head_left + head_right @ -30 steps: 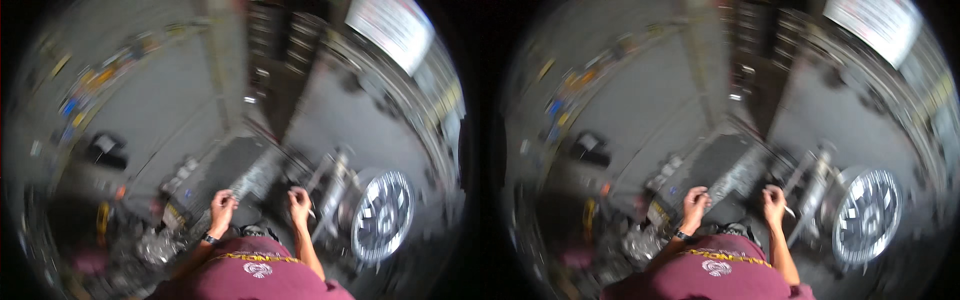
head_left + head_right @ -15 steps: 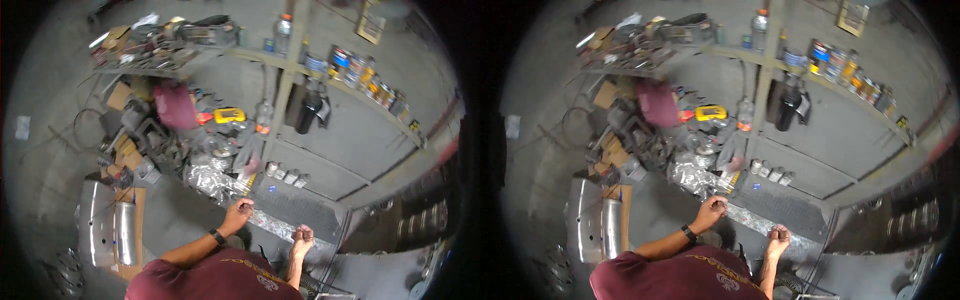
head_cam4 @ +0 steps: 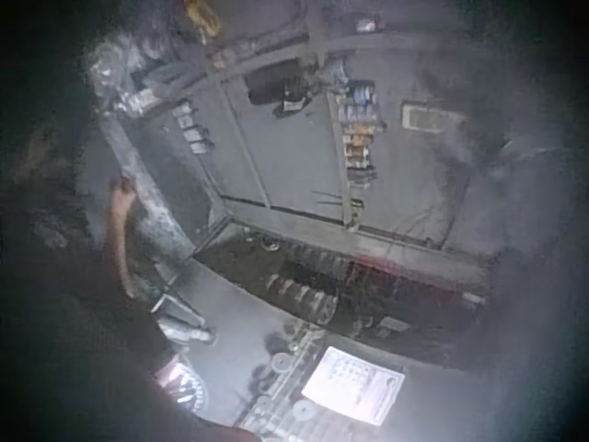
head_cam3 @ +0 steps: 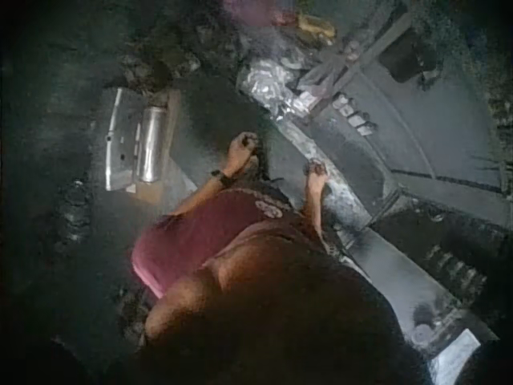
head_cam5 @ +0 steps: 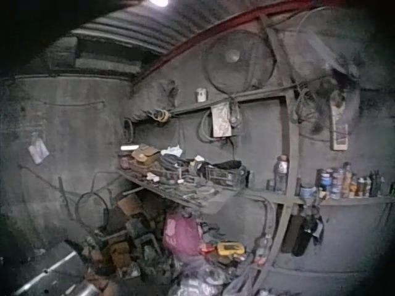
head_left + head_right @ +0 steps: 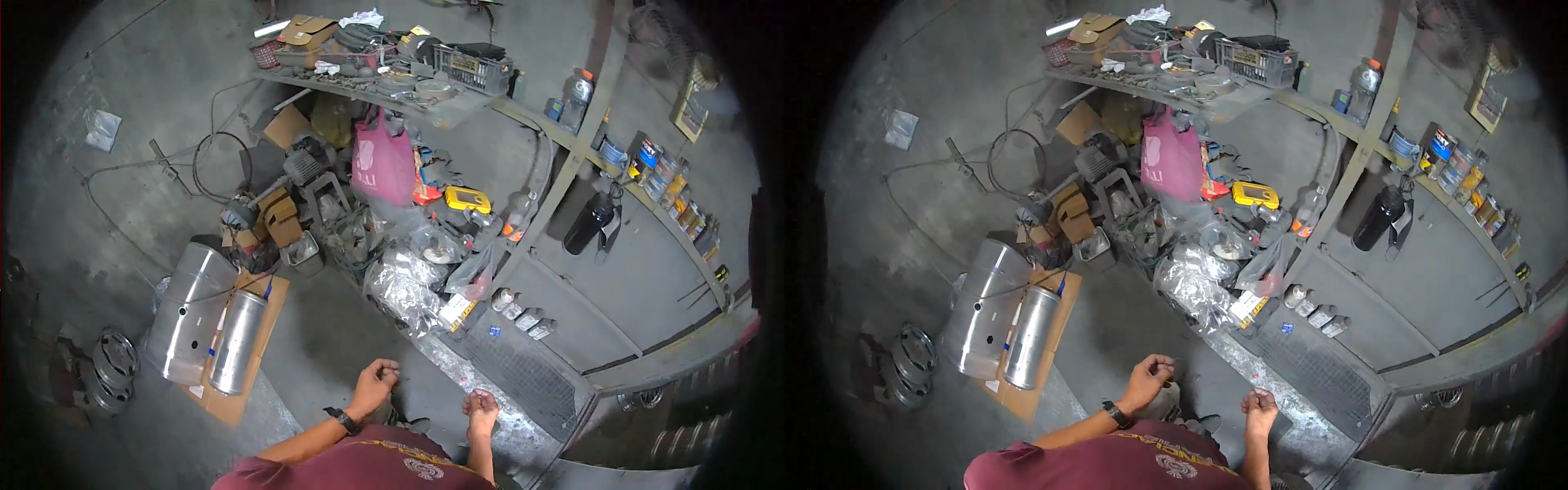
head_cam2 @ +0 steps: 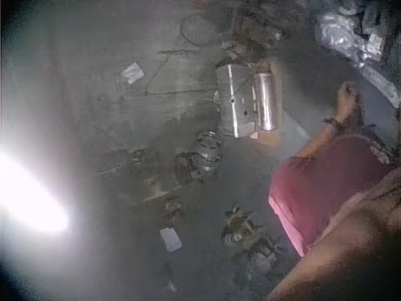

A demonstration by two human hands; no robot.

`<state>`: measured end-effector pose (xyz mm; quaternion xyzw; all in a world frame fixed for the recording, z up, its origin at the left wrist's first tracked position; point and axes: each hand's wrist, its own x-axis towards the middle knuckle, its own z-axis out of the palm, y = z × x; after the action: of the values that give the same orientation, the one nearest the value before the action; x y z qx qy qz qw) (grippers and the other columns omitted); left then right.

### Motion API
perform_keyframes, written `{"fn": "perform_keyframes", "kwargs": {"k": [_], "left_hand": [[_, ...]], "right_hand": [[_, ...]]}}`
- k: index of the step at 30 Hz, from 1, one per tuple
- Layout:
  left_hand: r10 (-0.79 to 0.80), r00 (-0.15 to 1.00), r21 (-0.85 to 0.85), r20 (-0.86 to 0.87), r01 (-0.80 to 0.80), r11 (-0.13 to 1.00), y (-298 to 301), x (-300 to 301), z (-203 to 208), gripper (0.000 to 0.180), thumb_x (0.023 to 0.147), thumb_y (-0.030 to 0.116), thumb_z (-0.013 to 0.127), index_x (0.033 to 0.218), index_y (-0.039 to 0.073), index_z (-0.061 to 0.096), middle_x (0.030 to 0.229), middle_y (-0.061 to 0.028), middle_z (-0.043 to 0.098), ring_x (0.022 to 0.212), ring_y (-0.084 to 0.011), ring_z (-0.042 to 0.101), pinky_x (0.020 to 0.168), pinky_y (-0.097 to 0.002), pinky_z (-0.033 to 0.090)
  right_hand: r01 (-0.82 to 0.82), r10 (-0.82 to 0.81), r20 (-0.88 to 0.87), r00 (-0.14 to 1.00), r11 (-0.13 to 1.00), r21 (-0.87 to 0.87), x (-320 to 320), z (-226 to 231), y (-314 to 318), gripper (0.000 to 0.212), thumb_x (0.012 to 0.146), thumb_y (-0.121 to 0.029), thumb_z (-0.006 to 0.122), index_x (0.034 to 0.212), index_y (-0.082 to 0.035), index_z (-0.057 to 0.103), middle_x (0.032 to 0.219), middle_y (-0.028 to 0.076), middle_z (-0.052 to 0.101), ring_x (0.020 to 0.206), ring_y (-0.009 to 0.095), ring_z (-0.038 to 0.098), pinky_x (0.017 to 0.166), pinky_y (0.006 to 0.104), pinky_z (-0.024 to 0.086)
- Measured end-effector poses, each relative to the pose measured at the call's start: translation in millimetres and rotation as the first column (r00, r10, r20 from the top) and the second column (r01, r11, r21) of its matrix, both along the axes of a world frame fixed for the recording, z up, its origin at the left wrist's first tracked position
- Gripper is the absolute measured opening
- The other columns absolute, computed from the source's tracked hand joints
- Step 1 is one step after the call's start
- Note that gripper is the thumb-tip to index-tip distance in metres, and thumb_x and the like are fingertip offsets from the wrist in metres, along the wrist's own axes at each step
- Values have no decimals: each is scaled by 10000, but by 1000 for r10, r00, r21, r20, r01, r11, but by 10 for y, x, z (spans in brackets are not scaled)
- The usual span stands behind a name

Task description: The person handles a wheel rim, selects and compares various grinding discs from a wall-mounted rack, and puts on a pair of gloves.

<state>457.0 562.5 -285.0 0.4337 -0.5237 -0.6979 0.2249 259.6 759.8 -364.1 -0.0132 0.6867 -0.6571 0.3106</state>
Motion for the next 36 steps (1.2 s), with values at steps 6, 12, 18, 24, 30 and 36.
{"fn": "perform_keyframes", "kwargs": {"k": [6,12,18,24,30,36], "left_hand": [[17,996,-16,-91,-18,1000,-603,102,-21,187,948,146,642,1045,-13,656,792,8,609,712,-59,539,649,-230,463],[-86,996,-135,-4,85,987,-1506,580,170,196,955,202,674,955,6,670,786,-20,659,705,-75,589,653,-233,474],[122,991,-213,59,-107,971,-2726,1454,235,301,954,256,682,782,11,652,690,-3,619,643,-82,563,607,-254,456],[427,877,-107,-220,-457,883,-3466,1977,45,129,971,159,647,915,44,628,742,-26,626,671,-96,588,614,-248,476],[494,851,-64,-178,-511,857,-3662,2201,-324,163,976,157,644,893,37,573,748,-12,585,660,-92,550,616,-260,494],[462,882,-5,-93,-465,885,-3939,2005,-335,143,954,138,661,966,28,571,782,-16,596,681,-107,579,643,-267,507]], "right_hand": [[-22,25,-54,998,999,48,233,197,-527,183,934,-114,658,1051,-3,572,795,84,649,626,146,600,546,285,493],[51,-44,-123,991,997,52,467,166,-1422,197,934,-116,647,1057,21,577,778,101,641,614,156,602,543,289,500],[-25,21,-86,996,999,-44,1012,285,-2865,210,939,-132,652,1044,40,597,782,108,641,626,163,606,561,294,507],[-171,148,-292,945,984,-53,1142,871,-3848,189,974,-158,631,998,30,627,777,58,651,659,121,602,625,265,501],[-148,61,-499,865,980,-137,645,1642,-4542,178,996,-167,602,968,7,635,724,47,642,619,109,580,597,254,463],[-173,-57,-688,724,950,-261,214,2463,-5246,196,1003,-228,609,963,-38,634,728,35,629,620,83,551,561,232,435]]}}
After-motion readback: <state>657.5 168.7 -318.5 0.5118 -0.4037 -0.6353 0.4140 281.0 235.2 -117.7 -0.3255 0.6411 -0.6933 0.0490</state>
